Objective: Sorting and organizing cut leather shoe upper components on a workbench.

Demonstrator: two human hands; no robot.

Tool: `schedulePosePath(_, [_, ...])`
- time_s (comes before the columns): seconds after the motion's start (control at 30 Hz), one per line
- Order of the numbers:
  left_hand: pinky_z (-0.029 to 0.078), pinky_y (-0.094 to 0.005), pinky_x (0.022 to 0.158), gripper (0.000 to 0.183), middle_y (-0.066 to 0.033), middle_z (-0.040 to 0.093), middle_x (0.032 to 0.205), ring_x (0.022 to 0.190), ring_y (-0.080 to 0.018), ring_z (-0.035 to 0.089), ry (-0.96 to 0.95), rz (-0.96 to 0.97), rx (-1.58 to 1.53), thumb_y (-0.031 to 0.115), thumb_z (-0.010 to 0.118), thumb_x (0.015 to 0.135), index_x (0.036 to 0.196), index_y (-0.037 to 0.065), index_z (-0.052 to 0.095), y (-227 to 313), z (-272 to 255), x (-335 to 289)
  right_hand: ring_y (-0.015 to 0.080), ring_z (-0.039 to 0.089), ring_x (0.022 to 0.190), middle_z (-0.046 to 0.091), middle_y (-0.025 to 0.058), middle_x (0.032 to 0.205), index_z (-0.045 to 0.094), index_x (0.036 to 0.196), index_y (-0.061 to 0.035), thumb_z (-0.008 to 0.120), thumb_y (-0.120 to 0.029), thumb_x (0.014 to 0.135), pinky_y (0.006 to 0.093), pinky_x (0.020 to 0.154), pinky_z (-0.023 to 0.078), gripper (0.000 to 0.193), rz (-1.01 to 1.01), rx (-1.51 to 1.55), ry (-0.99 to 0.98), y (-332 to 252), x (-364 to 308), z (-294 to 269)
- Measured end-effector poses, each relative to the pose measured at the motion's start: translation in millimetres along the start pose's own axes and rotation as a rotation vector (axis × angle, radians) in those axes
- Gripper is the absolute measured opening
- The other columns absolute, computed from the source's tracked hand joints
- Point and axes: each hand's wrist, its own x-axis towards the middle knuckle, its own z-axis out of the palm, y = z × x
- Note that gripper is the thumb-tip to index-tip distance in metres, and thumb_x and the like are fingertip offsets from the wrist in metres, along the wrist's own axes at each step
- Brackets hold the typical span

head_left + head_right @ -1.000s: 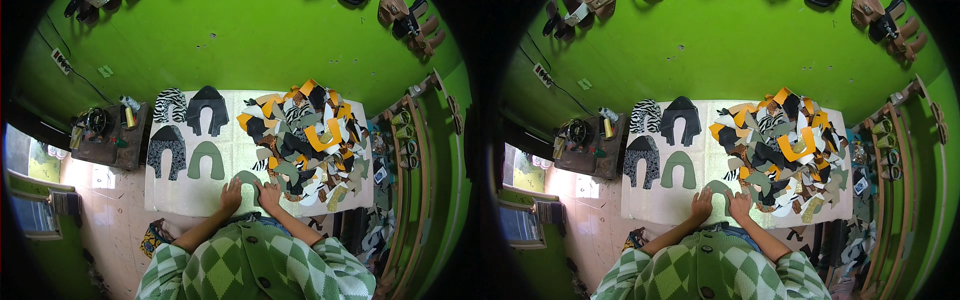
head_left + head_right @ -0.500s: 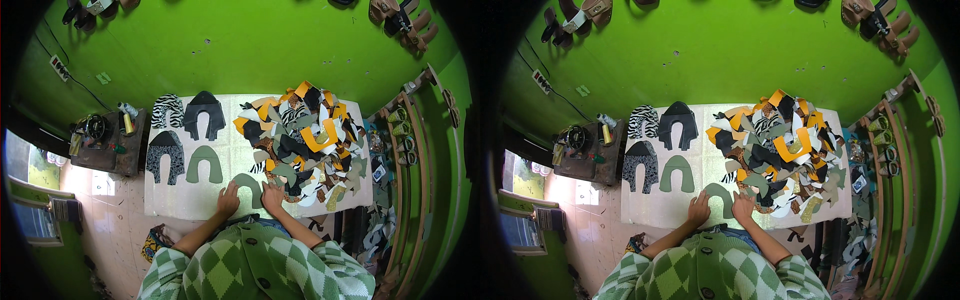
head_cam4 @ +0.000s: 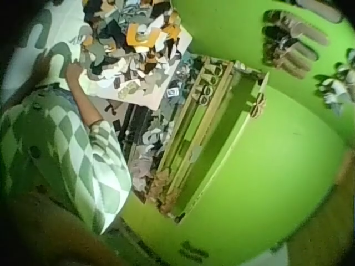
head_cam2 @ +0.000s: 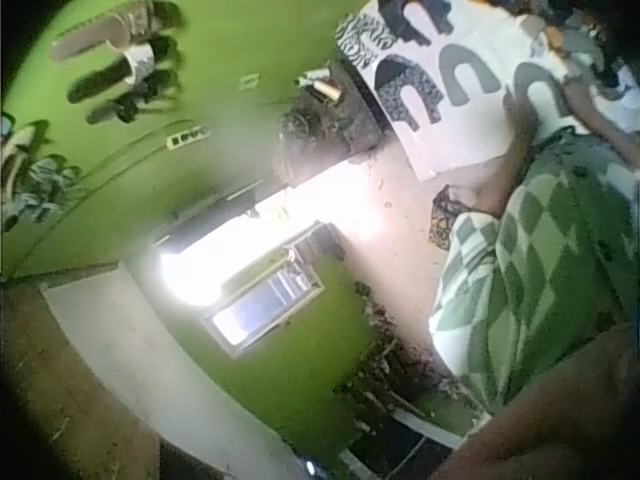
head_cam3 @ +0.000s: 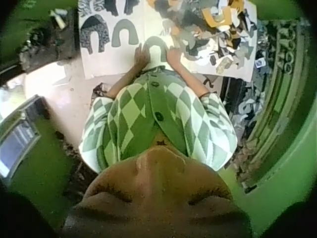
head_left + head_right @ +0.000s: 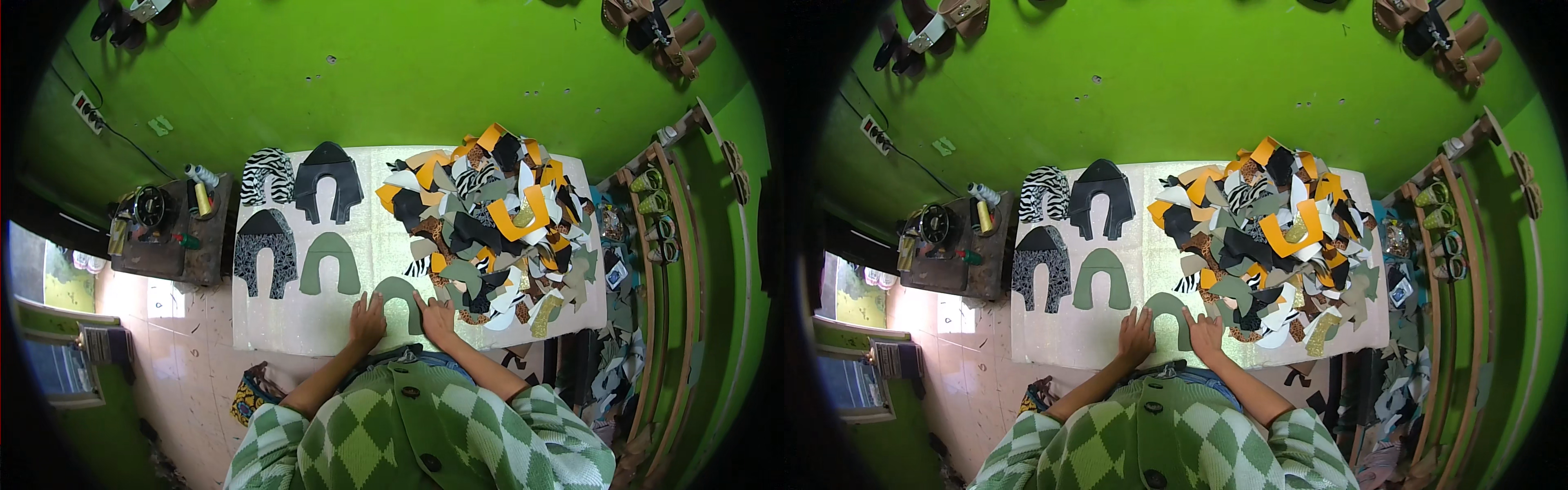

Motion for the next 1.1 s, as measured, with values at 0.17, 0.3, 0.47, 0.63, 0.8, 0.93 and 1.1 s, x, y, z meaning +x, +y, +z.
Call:
schedulePosePath(0.17, [0.034,-0.0424,0.097,0.048,-0.0137,0.050,0.123,0.120,-0.0308,0.042,-0.032,-0.085,-0.304,0.019,0.058,0.078,0.122,0.003,0.048,-7,-12,11,0.0302,0.059,0.080,0.059,0.0145,0.084,0.058,0.120,-0.0137,0.051,-0.003,0.076,0.0430,0.078,0.041,0.046,0.011,0.343,-0.007,18,21,-4])
schedulePosePath(0.3, [0.040,-0.0422,0.090,0.043,-0.0158,0.052,0.114,0.110,-0.0320,0.049,0.054,-0.245,-0.453,0.013,0.058,0.078,0.118,0.003,0.048,-10,-20,17,0.0345,0.059,0.082,0.060,0.0193,0.085,0.063,0.104,-0.0009,0.050,-0.004,0.077,0.0383,0.076,0.047,0.029,0.114,0.630,0.207,26,37,-5])
schedulePosePath(0.47, [0.046,-0.0412,0.082,0.048,-0.0185,0.057,0.104,0.098,-0.0356,0.056,0.044,-0.445,-0.552,0.006,0.066,0.072,0.115,0.001,0.047,-11,1,22,0.0296,0.063,0.076,0.065,0.0145,0.077,0.061,0.099,-0.0003,0.067,-0.009,0.071,0.0395,0.073,0.049,0.030,0.303,0.557,0.099,2,46,-3])
schedulePosePath(0.63, [0.048,-0.0415,0.077,0.050,-0.0184,0.061,0.098,0.089,-0.0358,0.060,-0.008,-0.522,-0.584,0.007,0.071,0.068,0.113,0.001,0.048,-13,13,28,0.0277,0.064,0.075,0.065,0.0119,0.076,0.066,0.094,-0.0035,0.067,-0.011,0.071,0.0372,0.071,0.050,0.024,0.326,0.500,0.115,-9,41,-7])
schedulePosePath(0.8, [0.051,-0.0372,0.073,0.032,-0.0147,0.066,0.089,0.081,-0.0294,0.064,0.002,-0.518,-0.729,0.010,0.071,0.070,0.098,0.001,0.059,-25,13,32,0.0247,0.065,0.076,0.067,0.0091,0.076,0.068,0.085,-0.0052,0.067,-0.011,0.071,0.0349,0.071,0.050,0.015,0.364,0.630,0.077,-10,40,-3])
schedulePosePath(0.93, [0.051,-0.0305,0.067,0.017,-0.0102,0.067,0.078,0.072,-0.0207,0.065,0.098,-0.552,-0.849,0.013,0.069,0.075,0.087,0.002,0.064,-32,1,41,0.0154,0.063,0.065,0.067,0.0069,0.071,0.070,0.081,-0.0041,0.066,-0.011,0.073,0.0282,0.063,0.048,0.011,0.378,0.845,0.082,-3,50,6])
schedulePosePath(1.1, [0.049,-0.0266,0.065,0.017,-0.0076,0.067,0.077,0.070,-0.0146,0.064,0.151,-0.568,-0.980,0.015,0.069,0.078,0.089,0.003,0.065,-64,-15,50,0.0064,0.057,0.061,0.066,0.0016,0.071,0.069,0.084,0.0011,0.066,-0.008,0.079,0.0207,0.059,0.045,0.010,0.301,1.093,0.048,-9,74,-1])
